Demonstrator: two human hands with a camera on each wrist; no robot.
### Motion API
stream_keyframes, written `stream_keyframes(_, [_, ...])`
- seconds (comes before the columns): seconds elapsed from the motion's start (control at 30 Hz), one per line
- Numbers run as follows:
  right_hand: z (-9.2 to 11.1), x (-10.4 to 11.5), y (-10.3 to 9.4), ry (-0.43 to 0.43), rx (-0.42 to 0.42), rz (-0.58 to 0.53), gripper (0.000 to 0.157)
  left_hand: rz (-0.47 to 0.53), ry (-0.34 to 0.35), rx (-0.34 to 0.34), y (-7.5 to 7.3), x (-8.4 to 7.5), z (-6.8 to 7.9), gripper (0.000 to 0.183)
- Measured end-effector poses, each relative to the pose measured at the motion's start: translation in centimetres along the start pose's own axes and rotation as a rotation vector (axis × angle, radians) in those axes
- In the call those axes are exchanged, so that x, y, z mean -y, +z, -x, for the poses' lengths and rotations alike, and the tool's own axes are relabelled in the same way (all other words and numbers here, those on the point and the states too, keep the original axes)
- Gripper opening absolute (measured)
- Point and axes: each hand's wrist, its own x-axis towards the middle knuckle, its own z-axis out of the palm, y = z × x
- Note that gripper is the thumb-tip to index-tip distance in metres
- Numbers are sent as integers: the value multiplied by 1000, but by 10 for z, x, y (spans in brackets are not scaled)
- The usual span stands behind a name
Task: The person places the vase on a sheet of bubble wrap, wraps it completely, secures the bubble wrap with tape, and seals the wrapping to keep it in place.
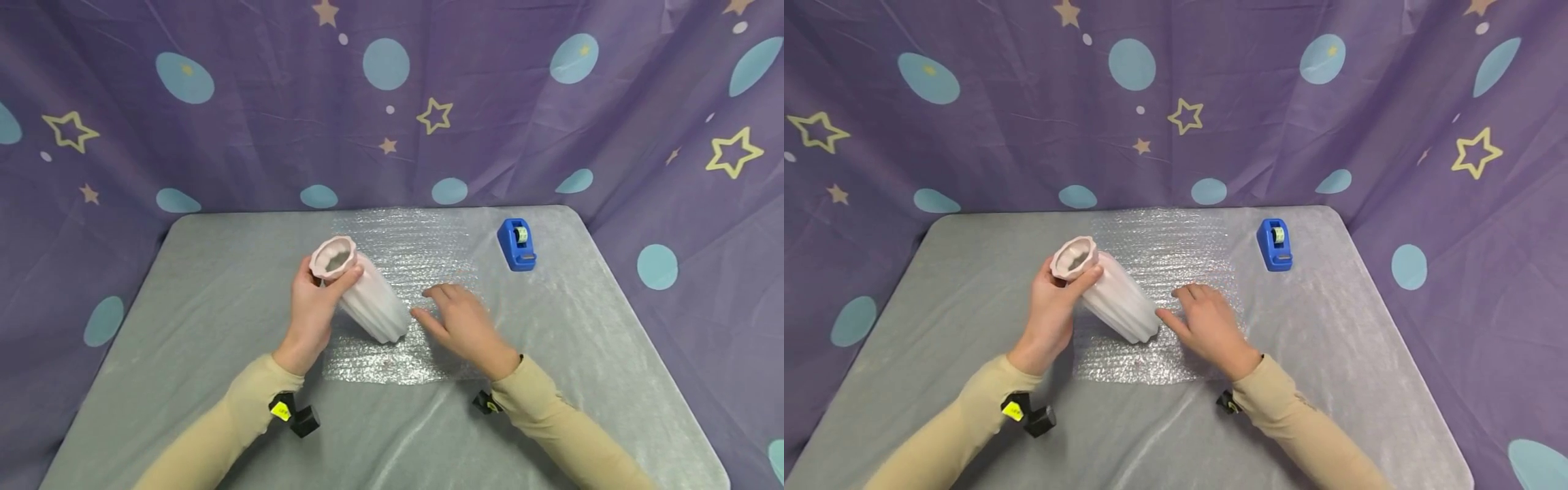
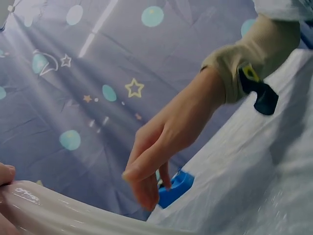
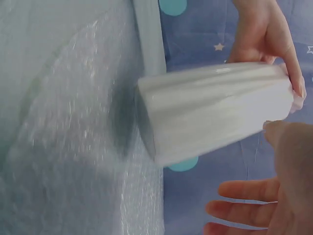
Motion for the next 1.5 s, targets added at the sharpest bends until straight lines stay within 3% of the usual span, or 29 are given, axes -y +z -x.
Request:
stream_keyframes(0.2, [0, 8, 2, 35, 62, -93, 67, 180, -66, 45, 5, 5, 3, 52])
stream_keyframes(0.4, [0, 11, 4, 23, 92, -101, 83, 313, -125, 64, 6, 9, 4, 51])
stream_keyframes(0.73, [1, 9, 15, -9, 74, -96, 107, 415, -196, 75, 6, 20, 3, 52])
stream_keyframes(0.93, [1, 7, 19, 1, 63, -106, 91, 429, -231, 78, 6, 27, 3, 55])
stream_keyframes(1.17, [3, 3, 16, 42, 42, -110, 79, 417, -287, 96, 7, 28, 4, 58])
stream_keyframes(1.33, [6, -2, 12, 31, 14, -91, 78, 360, -325, 47, 4, 30, 1, 68])
stream_keyframes(1.4, [6, -3, 11, 23, 9, -79, 79, 276, -293, 17, -2, 29, 1, 70])
stream_keyframes(1.5, [8, -7, 9, 11, 14, -60, 80, 64, -130, -13, -14, 29, 1, 66])
